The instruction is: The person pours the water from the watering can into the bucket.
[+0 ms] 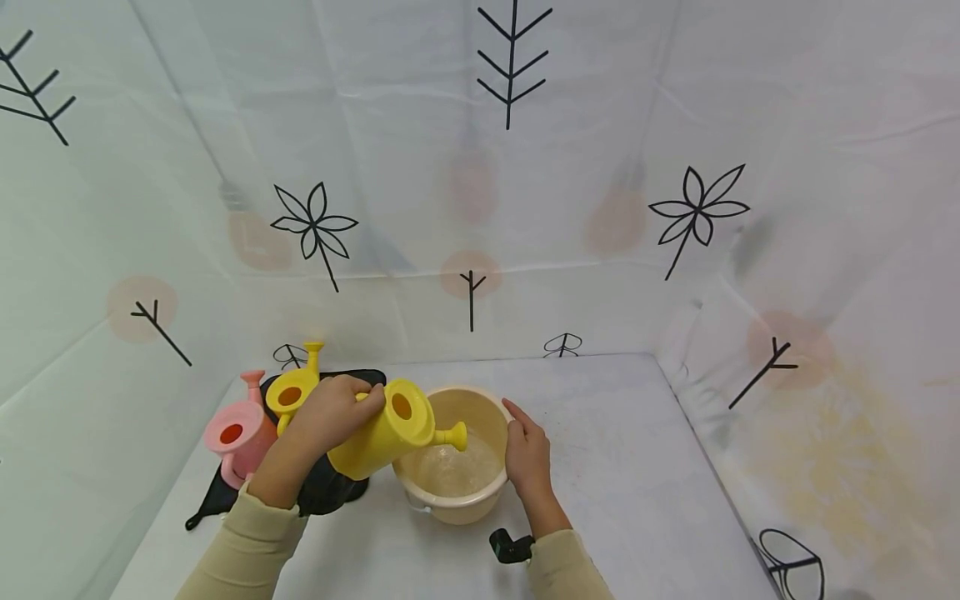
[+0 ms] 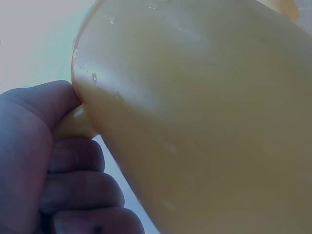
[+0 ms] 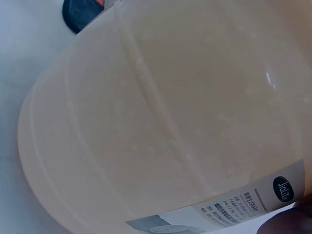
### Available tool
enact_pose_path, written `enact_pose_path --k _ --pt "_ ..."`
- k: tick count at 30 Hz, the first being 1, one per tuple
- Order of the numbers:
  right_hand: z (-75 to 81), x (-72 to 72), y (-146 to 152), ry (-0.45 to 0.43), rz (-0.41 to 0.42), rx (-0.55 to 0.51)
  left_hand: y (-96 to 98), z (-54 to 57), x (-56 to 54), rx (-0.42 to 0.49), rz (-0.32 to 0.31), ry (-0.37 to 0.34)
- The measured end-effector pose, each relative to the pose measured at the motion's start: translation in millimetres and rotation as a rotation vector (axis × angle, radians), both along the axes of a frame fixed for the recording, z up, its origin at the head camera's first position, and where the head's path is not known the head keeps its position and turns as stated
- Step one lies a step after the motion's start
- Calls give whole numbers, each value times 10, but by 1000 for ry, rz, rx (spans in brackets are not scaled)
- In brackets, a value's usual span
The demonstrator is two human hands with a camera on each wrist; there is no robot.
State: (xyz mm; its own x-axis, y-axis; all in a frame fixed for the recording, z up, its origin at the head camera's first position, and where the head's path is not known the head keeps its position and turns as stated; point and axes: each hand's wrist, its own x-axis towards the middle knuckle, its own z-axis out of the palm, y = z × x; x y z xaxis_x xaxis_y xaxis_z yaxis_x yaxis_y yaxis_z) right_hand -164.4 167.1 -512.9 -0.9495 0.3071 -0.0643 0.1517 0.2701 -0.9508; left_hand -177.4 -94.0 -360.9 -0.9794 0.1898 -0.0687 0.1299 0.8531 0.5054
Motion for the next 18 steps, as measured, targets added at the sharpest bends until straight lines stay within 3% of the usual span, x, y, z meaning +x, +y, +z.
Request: enact_pose_path --k 18 --pt "-15 -8 -7 7 1 3 12 10 8 -3 4 -9"
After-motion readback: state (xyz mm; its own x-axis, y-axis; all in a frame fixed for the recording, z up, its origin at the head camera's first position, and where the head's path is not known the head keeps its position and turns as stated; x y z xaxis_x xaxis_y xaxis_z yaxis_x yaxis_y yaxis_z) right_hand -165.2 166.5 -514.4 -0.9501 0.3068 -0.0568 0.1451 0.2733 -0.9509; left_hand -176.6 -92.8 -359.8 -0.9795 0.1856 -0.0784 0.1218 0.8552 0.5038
